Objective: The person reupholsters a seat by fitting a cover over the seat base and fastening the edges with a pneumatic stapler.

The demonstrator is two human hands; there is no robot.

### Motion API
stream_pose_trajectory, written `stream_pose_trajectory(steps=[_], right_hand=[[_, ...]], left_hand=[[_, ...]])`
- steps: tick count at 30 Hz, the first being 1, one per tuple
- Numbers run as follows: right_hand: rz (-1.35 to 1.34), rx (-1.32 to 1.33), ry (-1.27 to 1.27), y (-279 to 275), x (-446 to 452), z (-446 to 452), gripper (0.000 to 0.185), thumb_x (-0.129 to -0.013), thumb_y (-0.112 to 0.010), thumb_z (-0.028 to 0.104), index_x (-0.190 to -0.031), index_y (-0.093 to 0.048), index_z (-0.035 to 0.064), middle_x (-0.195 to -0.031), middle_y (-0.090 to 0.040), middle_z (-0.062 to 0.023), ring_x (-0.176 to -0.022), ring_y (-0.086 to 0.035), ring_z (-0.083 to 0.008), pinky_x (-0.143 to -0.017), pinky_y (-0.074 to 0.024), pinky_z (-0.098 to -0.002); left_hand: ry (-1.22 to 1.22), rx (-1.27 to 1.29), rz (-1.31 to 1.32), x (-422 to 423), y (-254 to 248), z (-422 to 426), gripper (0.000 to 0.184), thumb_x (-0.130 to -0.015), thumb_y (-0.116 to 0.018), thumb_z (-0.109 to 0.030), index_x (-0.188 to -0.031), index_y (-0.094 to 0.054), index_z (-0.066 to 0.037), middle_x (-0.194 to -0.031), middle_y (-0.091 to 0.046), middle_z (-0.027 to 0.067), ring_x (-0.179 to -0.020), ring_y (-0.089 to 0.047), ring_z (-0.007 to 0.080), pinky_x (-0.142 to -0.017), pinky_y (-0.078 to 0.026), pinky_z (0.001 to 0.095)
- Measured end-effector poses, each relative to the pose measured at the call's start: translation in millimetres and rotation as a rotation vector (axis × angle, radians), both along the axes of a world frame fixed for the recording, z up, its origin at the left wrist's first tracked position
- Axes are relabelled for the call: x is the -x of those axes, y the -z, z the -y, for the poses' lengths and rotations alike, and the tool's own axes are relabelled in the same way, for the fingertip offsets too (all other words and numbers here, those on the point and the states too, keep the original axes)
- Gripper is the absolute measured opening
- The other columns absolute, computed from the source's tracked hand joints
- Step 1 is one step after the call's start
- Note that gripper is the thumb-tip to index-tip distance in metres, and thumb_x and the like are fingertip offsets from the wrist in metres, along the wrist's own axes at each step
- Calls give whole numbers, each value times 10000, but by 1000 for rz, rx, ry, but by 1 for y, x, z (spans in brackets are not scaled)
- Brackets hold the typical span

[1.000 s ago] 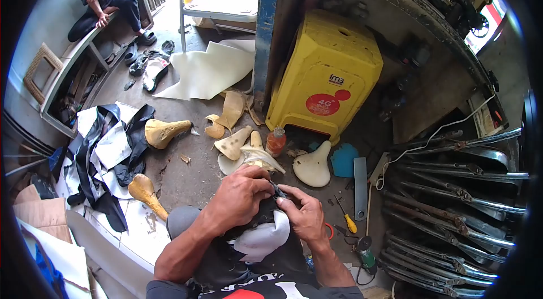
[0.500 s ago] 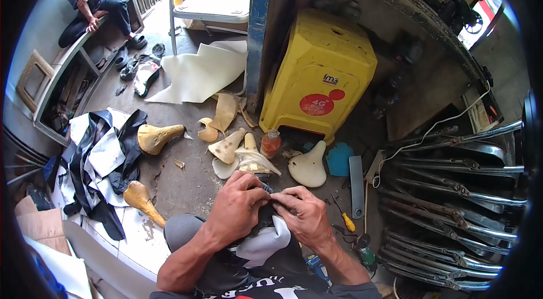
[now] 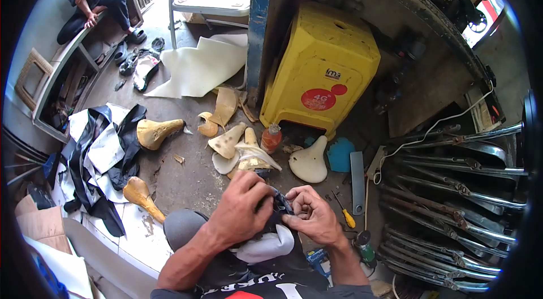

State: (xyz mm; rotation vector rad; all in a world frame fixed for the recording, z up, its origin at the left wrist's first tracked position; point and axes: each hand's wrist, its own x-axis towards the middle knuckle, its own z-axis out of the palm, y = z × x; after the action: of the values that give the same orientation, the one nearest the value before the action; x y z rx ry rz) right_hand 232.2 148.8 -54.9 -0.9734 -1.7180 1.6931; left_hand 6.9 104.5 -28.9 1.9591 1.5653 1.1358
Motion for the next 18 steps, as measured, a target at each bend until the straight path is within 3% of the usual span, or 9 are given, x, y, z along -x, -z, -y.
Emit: stream_pose_trajectory(steps=[3, 4, 5, 7, 9, 11, 12, 17, 18], right_hand=[[-49, 336, 223, -9, 10, 15, 324, -872, -841, 47, -1067, -585, 15, -1304, -556, -92, -990, -643, -106, -869, -559, -261], [115, 332, 177, -8, 6, 12, 487, -888, -796, 7, -1301, -538, 7, -1337, -554, -112, -995, -665, -125, -891, -569, -274], [106, 333, 179, -4, 6, 13, 487, -888, -796, 7, -1301, -538, 7, -1337, -554, -112, -995, -665, -125, -891, -569, -274], [-146, 439, 145, 3, 10, 11, 590, -934, -740, 38, -1452, -464, -27, -1229, -644, -98, -1052, -670, -138, -914, -565, -284], [-200, 392, 205, -4, 18, 17, 647, -939, -720, 10, -1511, -418, -8, -1284, -616, -117, -1090, -652, -138, -960, -541, -273], [-297, 75, 534, -21, 32, 26, 691, -938, -714, -9, -1538, -373, 1, -1351, -577, -143, -1125, -630, -135, -972, -535, -270], [-331, 72, 514, -37, 38, 25, 734, -940, -719, -3, -1555, -318, -1, -1394, -545, -166, -1173, -623, -165, -1003, -532, -298], [-300, -89, 440, -32, 50, 32, 790, -949, -761, 69, -1559, -265, -13, -1398, -554, -170, -1240, -619, -237, -1066, -511, -365], [-254, -69, 407, -33, 50, 40, 805, -959, -763, 87, -1567, -244, -10, -1417, -544, -175, -1241, -620, -244, -1079, -503, -370]], left_hand=[[-7, 6, 17, -2, -1, -4, 152, -816, -759, -15, -964, -724, -26, -986, -639, 132, -988, -640, 336, -883, -531, 430], [24, -32, 16, -3, -1, -6, 157, -815, -761, -11, -967, -728, -30, -979, -638, 130, -986, -638, 339, -883, -532, 430], [54, -69, 16, -4, -2, -7, 161, -814, -762, -7, -970, -733, -34, -971, -637, 129, -984, -636, 341, -883, -532, 430], [28, -152, -88, -6, -13, -7, 186, -809, -766, -8, -989, -728, -30, -989, -634, 123, -1010, -631, 346, -918, -528, 439], [-18, -246, -188, -8, -33, -2, 211, -803, -771, -10, -1008, -724, -27, -1008, -631, 118, -1035, -626, 351, -953, -524, 447], [-169, -410, -199, -12, -57, 15, 318, -777, -816, -52, -1083, -731, -36, -1049, -645, 101, -1098, -624, 354, -1004, -512, 480], [-205, -373, -221, -12, -63, 25, 353, -792, -840, -136, -1121, -739, -58, -1174, -631, 123, -1162, -613, 360, -1042, -490, 514], [-387, -82, -205, -35, -50, 19, 317, -900, -796, -296, -1135, -765, -86, -1351, -553, 177, -1246, -592, 402, -1097, -454, 534], [-299, 3, 25, -31, -45, 21, 330, -909, -792, -313, -1151, -768, -91, -1363, -555, 189, -1265, -585, 410, -1107, -451, 518]])
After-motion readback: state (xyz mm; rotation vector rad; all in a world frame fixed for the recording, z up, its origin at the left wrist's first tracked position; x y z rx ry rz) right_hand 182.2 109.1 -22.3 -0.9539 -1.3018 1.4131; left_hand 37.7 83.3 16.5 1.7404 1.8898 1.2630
